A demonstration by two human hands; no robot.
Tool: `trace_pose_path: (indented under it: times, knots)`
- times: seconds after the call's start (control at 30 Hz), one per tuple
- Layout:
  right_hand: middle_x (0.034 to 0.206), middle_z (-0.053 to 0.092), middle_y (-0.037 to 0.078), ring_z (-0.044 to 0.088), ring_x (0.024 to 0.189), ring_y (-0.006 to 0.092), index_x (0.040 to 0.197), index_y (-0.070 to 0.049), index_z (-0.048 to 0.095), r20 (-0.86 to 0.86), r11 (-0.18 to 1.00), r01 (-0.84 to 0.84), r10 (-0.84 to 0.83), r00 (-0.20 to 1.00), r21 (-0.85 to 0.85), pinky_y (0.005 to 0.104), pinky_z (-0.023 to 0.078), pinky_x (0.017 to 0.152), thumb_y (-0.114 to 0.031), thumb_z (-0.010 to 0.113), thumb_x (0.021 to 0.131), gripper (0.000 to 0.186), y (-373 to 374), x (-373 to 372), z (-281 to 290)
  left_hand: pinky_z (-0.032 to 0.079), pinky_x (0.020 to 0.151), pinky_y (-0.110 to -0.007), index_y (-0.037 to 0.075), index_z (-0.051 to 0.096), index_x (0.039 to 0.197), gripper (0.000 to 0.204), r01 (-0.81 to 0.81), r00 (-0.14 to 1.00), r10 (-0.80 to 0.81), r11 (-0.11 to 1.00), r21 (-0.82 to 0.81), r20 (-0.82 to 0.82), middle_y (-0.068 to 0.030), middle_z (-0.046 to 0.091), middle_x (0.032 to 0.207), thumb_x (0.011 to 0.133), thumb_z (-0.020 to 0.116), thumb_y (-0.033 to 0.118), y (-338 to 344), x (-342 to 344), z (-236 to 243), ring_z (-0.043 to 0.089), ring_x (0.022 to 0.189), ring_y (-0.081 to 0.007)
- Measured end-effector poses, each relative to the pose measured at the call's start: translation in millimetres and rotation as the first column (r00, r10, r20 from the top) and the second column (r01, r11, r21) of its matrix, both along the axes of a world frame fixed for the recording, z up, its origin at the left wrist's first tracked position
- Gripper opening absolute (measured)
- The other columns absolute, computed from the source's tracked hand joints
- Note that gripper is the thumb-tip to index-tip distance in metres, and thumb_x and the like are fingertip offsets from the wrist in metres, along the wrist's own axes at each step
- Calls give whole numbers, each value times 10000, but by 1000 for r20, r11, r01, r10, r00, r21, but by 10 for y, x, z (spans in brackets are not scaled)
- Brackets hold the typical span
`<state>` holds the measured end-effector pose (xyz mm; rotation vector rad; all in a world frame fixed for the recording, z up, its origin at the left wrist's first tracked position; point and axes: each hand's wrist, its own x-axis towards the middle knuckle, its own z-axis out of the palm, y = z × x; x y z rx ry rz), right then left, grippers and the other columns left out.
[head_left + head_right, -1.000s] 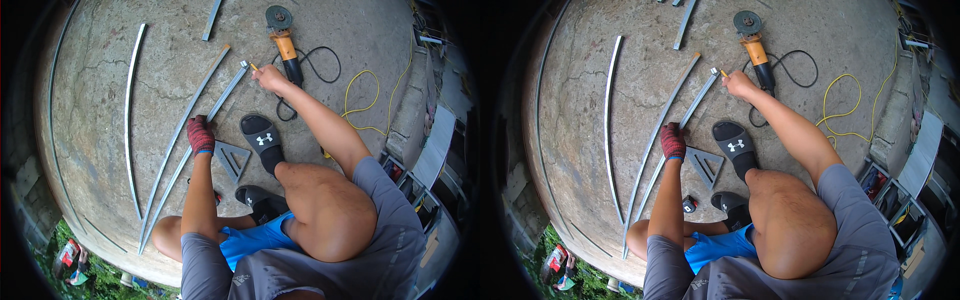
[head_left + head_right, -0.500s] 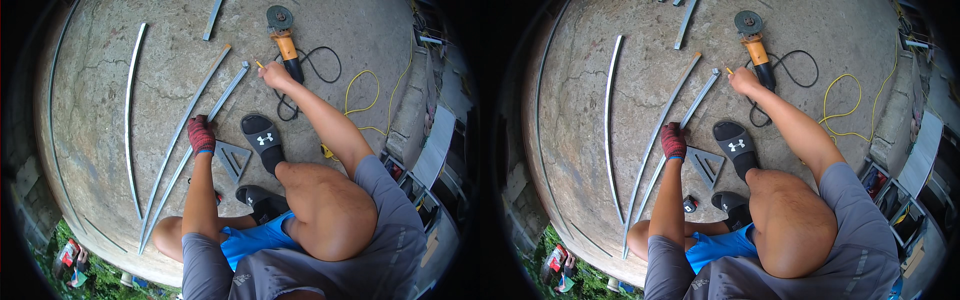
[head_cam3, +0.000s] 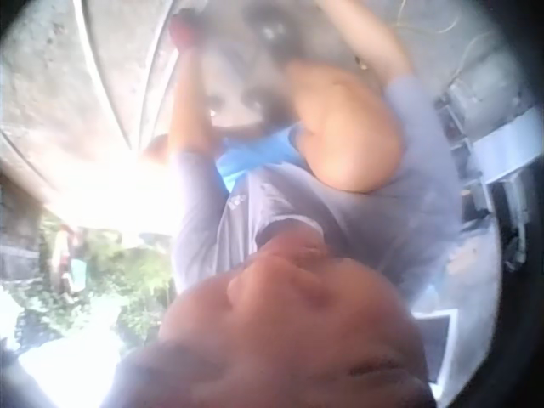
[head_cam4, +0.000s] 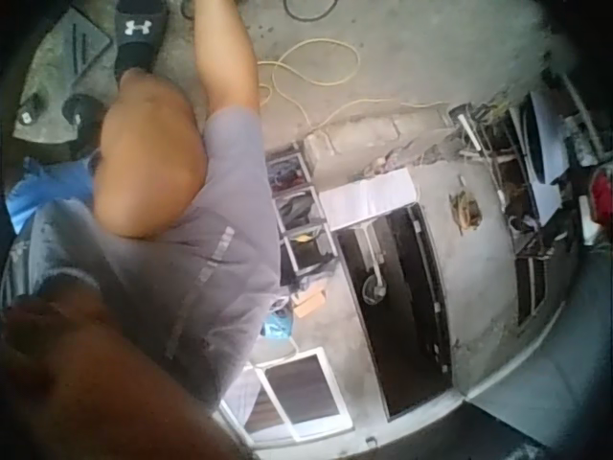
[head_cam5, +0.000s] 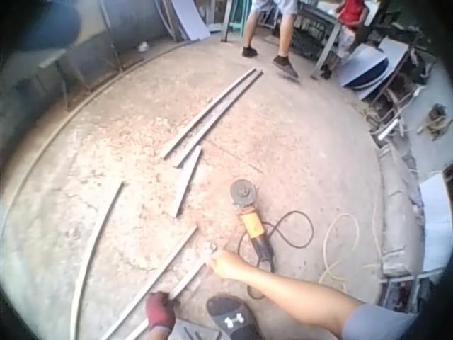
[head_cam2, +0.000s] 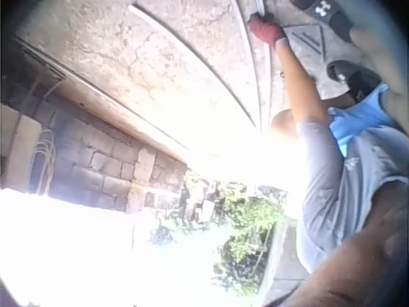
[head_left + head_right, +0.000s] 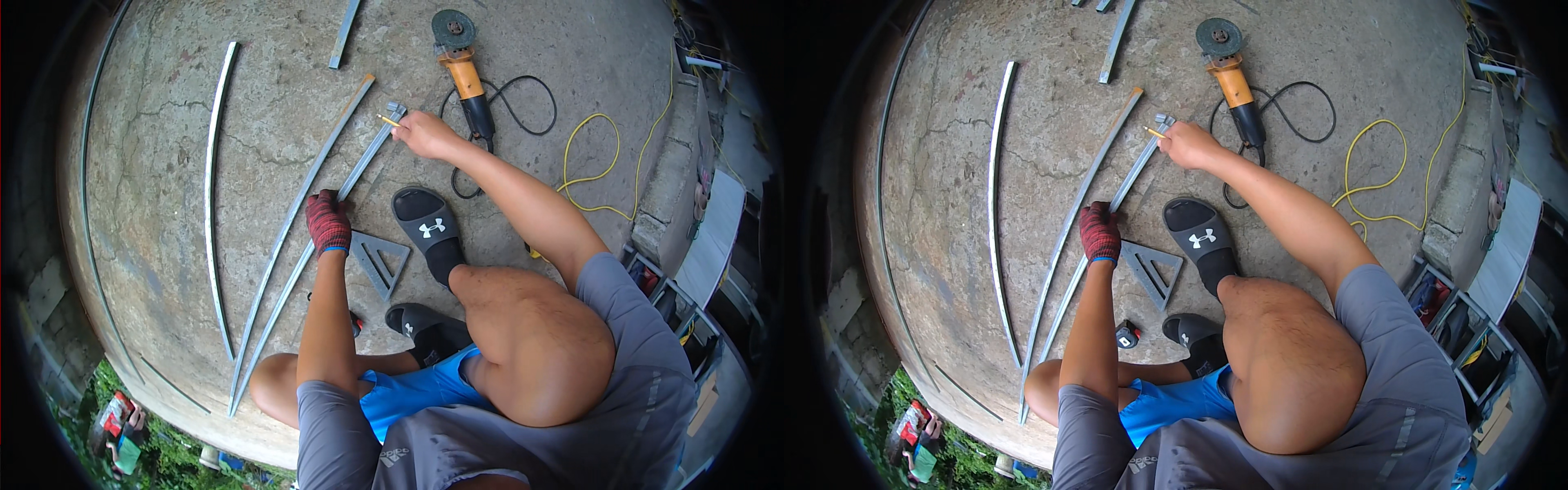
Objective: Marking and cutting metal strips using a square, pencil, and angle grinder.
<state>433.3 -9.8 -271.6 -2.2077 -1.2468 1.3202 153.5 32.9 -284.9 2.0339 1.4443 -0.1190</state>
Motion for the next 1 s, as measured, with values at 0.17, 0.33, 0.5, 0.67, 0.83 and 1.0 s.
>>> trace_pose_path:
  times: [0.17, 0.33, 0.5, 0.67, 0.83, 1.0]
  knots:
    - [1022, 690, 258, 655, 998, 427, 997, 23, 709, 185, 944, 240, -201, 962, -224, 487, 513, 884, -332, 555, 972, 388, -140, 330, -64, 494, 866, -468, 65, 666, 1038, 237, 1, 1000, -1, 1000, 7, -7, -197, 624, 1002, 808, 719, 84, -3, 2, 17, 619, 974, -399]
    - [1016, 685, 273, 651, 1006, 430, 1036, 31, 692, 168, 950, 231, -198, 966, -212, 491, 511, 886, -328, 559, 975, 387, -150, 310, -64, 494, 875, -464, 66, 668, 1039, 241, -1, 1000, 1, 1000, 11, -12, -193, 627, 1015, 807, 728, 94, 2, -19, 17, 618, 991, -398]
    - [986, 680, 267, 640, 1001, 446, 1075, 18, 615, 225, 976, 209, -189, 956, -65, 524, 497, 875, -276, 527, 983, 320, -111, 276, -28, 492, 878, -467, 66, 668, 1039, 241, -4, 1000, 4, 1000, -8, -13, -200, 626, 1018, 809, 727, 108, 11, -16, 12, 617, 995, -402]
    - [992, 676, 264, 638, 989, 452, 1081, 4, 603, 195, 993, 103, -89, 977, -62, 536, 496, 860, -256, 506, 991, 292, -133, 87, -32, 490, 881, -471, 65, 669, 1037, 240, 2, 1000, -3, 1000, -29, -21, -203, 624, 1015, 809, 724, 116, 15, 20, 53, 614, 997, -406]
    - [985, 674, 264, 640, 974, 458, 1091, -6, 602, 139, 998, 57, -55, 989, -7, 541, 496, 848, -235, 492, 999, 270, -165, -15, 35, 490, 879, -470, 68, 667, 1036, 236, -6, 1000, 6, 1000, -12, -17, -194, 624, 1011, 809, 722, 103, 13, -38, -1, 615, 989, -397]
    - [963, 672, 259, 642, 958, 462, 1096, -16, 597, 196, 978, 202, -188, 962, -54, 541, 495, 830, -234, 492, 1005, 258, -161, 53, 61, 491, 881, -467, 70, 666, 1037, 239, 3, 1000, -3, 1000, 6, -4, -191, 626, 1014, 807, 725, 95, -5, 2, 19, 616, 985, -393]
